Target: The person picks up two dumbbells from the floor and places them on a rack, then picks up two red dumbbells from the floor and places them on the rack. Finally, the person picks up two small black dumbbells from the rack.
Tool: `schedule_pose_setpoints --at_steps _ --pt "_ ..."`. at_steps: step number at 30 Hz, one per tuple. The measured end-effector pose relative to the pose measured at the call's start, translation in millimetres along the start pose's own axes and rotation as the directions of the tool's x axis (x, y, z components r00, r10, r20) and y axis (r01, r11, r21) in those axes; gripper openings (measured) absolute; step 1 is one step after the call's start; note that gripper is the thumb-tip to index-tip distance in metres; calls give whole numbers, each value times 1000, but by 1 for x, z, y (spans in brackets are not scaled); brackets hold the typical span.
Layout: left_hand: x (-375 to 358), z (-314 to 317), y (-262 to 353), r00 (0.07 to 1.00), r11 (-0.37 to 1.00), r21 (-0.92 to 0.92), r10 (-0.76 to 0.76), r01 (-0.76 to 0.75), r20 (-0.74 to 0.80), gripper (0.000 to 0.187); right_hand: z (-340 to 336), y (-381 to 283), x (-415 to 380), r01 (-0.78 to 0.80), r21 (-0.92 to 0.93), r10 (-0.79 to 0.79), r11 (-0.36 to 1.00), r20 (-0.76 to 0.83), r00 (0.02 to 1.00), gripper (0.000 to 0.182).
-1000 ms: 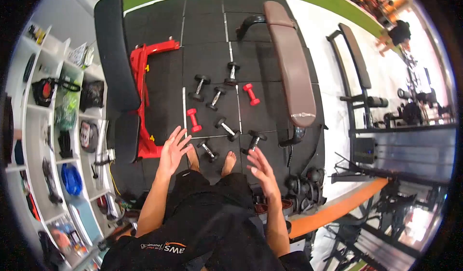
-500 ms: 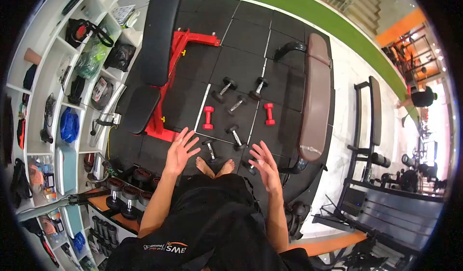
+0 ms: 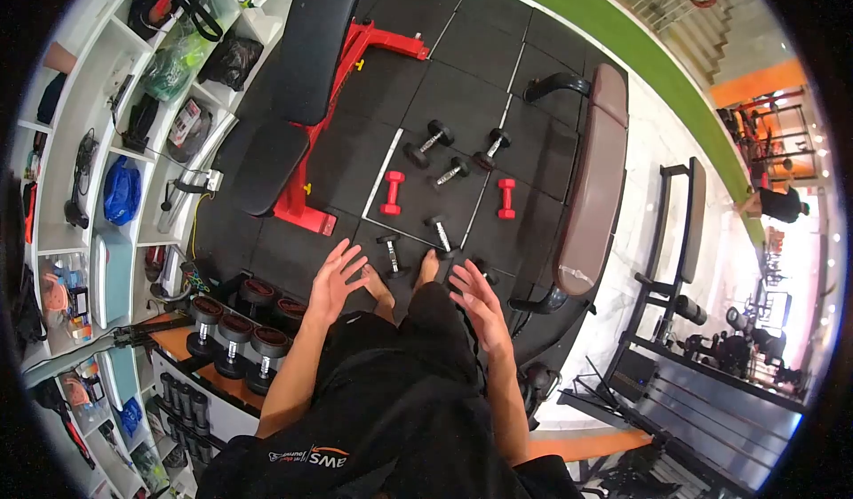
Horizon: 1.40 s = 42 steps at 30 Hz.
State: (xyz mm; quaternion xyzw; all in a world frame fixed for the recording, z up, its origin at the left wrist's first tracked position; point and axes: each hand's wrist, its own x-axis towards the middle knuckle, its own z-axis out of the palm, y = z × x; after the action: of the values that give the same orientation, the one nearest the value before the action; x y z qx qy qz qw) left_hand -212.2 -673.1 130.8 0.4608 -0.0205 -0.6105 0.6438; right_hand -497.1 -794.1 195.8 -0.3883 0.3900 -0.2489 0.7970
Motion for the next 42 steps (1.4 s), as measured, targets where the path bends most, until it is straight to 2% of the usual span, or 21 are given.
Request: schedule_pose_setpoints --at_steps 3,7,10,13,15,17,18,20,23,26,28,30,33,34,35,36,37,39,40,41,42 --pt "7 -4 -5 999 1000 6 15 -15 -36 64 -8 3 10 -37 24 37 999 14 999 73" --pt "19 -2 -11 993 998 30 57 -54 -103 63 -13 -5 36 -95 -59 99 994 77 992 72" --pt "38 -5 -32 986 1000 -11 16 -18 -168 63 -29 -10 61 -136 -74 144 988 119 982 72" --pt "63 -3 -61 960 994 89 -31 58 -279 63 -53 -14 86 -269 -152 288 951 123 950 77" --pt "87 0 -83 958 994 88 -37 65 -286 62 -73 -4 111 -325 -209 358 922 147 922 80" --pt "105 0 -114 952 992 97 -47 80 -303 60 -100 20 134 -371 -153 394 916 163 905 75" --pt "115 0 -127 931 994 54 -73 99 -358 60 -110 33 148 -388 -125 405 913 171 898 73" --pt "137 -12 -162 901 991 88 -50 97 -430 65 -125 57 172 -389 -68 394 919 166 904 75" --pt "179 -65 -245 876 991 79 -55 105 -480 75 -142 101 208 -379 52 371 924 111 922 81" --pt "229 -106 -305 816 980 108 -75 166 -573 81 -158 141 251 -345 279 300 896 190 935 78" --pt "262 -139 -336 789 947 190 -93 259 -607 86 -159 161 287 -321 270 286 908 161 945 77" --pt "296 -178 -378 750 891 264 -116 368 -651 88 -165 185 324 -300 387 273 872 125 954 76" --pt "344 -249 -451 623 934 204 -25 294 -782 88 -191 231 378 -282 543 310 791 42 950 72" --pt "356 -257 -450 577 946 197 13 258 -816 87 -199 247 394 -280 569 322 773 29 946 71" --pt "363 -259 -452 580 958 81 -99 277 -808 83 -208 262 406 -278 595 339 754 9 941 70" --pt "375 -271 -468 594 943 126 -87 309 -800 81 -215 275 420 -270 621 350 735 -7 937 69" --pt "386 -293 -502 598 922 158 -92 353 -796 79 -229 301 442 -275 590 351 759 -16 936 67" --pt "410 -322 -532 638 849 288 -73 443 -767 70 -242 327 468 -288 556 360 780 -21 933 68" --pt "410 -331 -551 637 834 282 -104 474 -764 67 -252 338 473 -288 539 366 792 -42 930 68" --pt "416 -340 -566 640 821 282 -126 496 -758 64 -263 347 483 -309 568 363 763 18 932 65" --pt "424 -338 -563 644 810 285 -144 513 -751 61 -276 359 494 -294 439 331 849 -8 944 64"
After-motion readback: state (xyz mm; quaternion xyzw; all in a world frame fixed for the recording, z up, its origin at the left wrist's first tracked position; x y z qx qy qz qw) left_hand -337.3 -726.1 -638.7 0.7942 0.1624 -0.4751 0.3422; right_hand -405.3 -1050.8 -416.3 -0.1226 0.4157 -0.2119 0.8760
